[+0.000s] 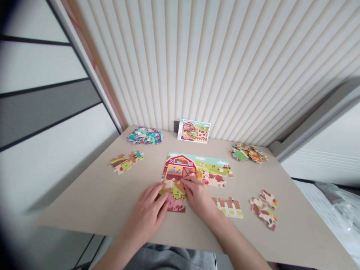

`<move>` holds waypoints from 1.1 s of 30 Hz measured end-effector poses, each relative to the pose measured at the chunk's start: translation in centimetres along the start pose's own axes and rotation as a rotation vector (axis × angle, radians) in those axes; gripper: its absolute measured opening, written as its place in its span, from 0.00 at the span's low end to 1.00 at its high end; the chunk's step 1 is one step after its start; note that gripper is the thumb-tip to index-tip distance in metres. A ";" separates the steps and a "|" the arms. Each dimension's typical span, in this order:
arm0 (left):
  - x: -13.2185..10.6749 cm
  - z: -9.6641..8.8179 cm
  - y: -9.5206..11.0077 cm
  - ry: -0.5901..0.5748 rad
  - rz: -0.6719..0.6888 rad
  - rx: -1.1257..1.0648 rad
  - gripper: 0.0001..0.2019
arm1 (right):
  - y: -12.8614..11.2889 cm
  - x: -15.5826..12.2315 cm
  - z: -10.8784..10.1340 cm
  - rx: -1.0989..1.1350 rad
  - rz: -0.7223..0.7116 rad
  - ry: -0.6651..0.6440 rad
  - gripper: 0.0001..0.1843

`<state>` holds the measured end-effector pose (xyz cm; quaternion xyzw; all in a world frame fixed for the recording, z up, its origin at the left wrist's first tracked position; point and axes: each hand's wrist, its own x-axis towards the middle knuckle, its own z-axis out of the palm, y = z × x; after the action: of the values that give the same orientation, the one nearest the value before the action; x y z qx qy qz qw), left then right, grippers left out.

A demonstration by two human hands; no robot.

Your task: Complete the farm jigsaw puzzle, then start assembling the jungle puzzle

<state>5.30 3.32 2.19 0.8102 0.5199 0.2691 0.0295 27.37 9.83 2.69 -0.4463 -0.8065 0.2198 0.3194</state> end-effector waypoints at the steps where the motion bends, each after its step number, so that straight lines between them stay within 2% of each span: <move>1: 0.1 -0.1 0.0 -0.002 0.001 0.001 0.17 | 0.0 -0.1 0.1 -0.014 -0.014 0.001 0.19; 9: 0.2 0.2 0.2 -0.009 -0.004 0.010 0.17 | -2.1 -0.6 -0.5 -0.319 -0.061 -0.008 0.15; 13: 0.0 0.3 0.0 -0.010 -0.004 0.023 0.18 | -2.7 -1.5 -0.5 -0.375 -0.113 -0.076 0.13; 19: 0.2 0.2 0.1 -0.035 0.003 0.041 0.17 | -3.0 -1.7 -0.4 -0.386 -0.108 -0.088 0.15; 22: 0.4 -0.1 0.2 -0.032 -0.001 0.029 0.17 | -3.0 -2.8 -1.6 -0.366 -0.087 -0.005 0.16; 25: -0.4 -0.6 -0.7 -0.026 -0.021 -0.003 0.21 | -1.9 -5.4 -3.4 -0.376 -0.032 0.161 0.15; 30: -3.3 -1.7 -3.4 -0.018 -0.023 0.031 0.22 | 2.6 -10.3 -6.6 -0.483 0.040 0.380 0.12; 33: -4.0 -1.8 -3.7 -0.038 -0.018 0.039 0.20 | 4.9 -11.8 -7.7 -0.490 0.124 0.464 0.13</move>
<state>0.13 1.14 0.94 0.8109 0.5315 0.2433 0.0258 40.35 2.73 1.17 -0.5963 -0.7123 -0.0689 0.3637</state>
